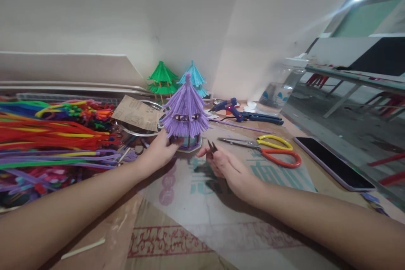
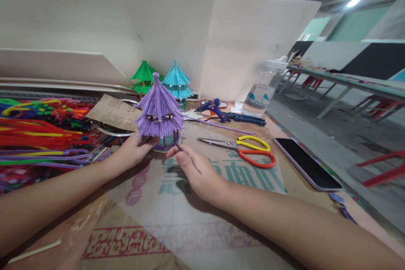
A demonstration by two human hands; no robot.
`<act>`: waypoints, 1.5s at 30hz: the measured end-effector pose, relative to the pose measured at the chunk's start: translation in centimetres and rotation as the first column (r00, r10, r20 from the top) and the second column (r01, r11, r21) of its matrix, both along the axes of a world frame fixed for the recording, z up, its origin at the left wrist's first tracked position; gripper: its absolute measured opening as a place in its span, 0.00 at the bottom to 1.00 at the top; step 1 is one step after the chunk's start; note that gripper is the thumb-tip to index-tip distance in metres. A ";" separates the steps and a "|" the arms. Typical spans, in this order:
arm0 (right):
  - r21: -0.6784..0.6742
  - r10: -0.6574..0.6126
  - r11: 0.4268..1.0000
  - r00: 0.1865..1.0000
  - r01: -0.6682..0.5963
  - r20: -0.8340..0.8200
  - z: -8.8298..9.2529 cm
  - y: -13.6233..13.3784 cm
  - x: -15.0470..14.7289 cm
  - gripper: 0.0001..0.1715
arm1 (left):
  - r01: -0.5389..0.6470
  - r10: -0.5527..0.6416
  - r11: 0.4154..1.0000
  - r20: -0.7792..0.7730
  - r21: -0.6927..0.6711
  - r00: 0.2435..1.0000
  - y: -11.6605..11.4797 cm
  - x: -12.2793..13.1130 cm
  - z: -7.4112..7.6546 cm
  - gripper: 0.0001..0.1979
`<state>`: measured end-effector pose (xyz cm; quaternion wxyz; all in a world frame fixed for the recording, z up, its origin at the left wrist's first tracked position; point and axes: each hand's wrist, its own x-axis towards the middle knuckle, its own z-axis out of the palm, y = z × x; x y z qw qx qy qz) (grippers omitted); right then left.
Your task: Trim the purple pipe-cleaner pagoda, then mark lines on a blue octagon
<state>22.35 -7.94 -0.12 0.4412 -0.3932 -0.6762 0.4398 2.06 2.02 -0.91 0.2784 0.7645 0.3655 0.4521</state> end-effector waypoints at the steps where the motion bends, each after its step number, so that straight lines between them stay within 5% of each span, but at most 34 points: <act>1: -0.034 0.018 0.999 0.998 -0.020 -0.068 -0.1 0.0 -0.1 0.32 | -0.006 0.006 1.000 0.020 -0.012 1.000 0.1 0.0 -0.1 0.11; 6: -0.156 0.032 0.984 0.953 -0.082 -0.300 -0.3 0.9 -0.6 0.33 | 0.004 -0.002 0.999 0.034 -0.041 0.999 0.2 -0.1 -0.2 0.15; 16: -0.319 0.021 0.937 0.932 -0.144 -0.361 0.3 1.6 -0.2 0.30 | 0.024 -0.023 1.000 0.013 -0.018 1.000 0.0 -0.1 -0.2 0.18; 28: -0.326 0.095 0.921 0.933 -0.215 -0.347 0.4 1.5 -0.2 0.33 | 0.038 -0.035 0.996 -0.043 0.080 0.998 0.0 -0.5 -0.5 0.19; 36: -0.347 0.109 0.906 0.926 -0.242 -0.362 0.3 1.5 -0.1 0.32 | 0.075 -0.043 0.969 -0.137 0.237 0.990 0.0 -0.5 0.0 0.12; 45: -0.372 0.104 0.889 0.910 -0.266 -0.402 0.3 1.7 0.0 0.31 | 0.020 0.051 0.950 -0.219 0.312 0.974 0.0 -0.8 -0.2 0.09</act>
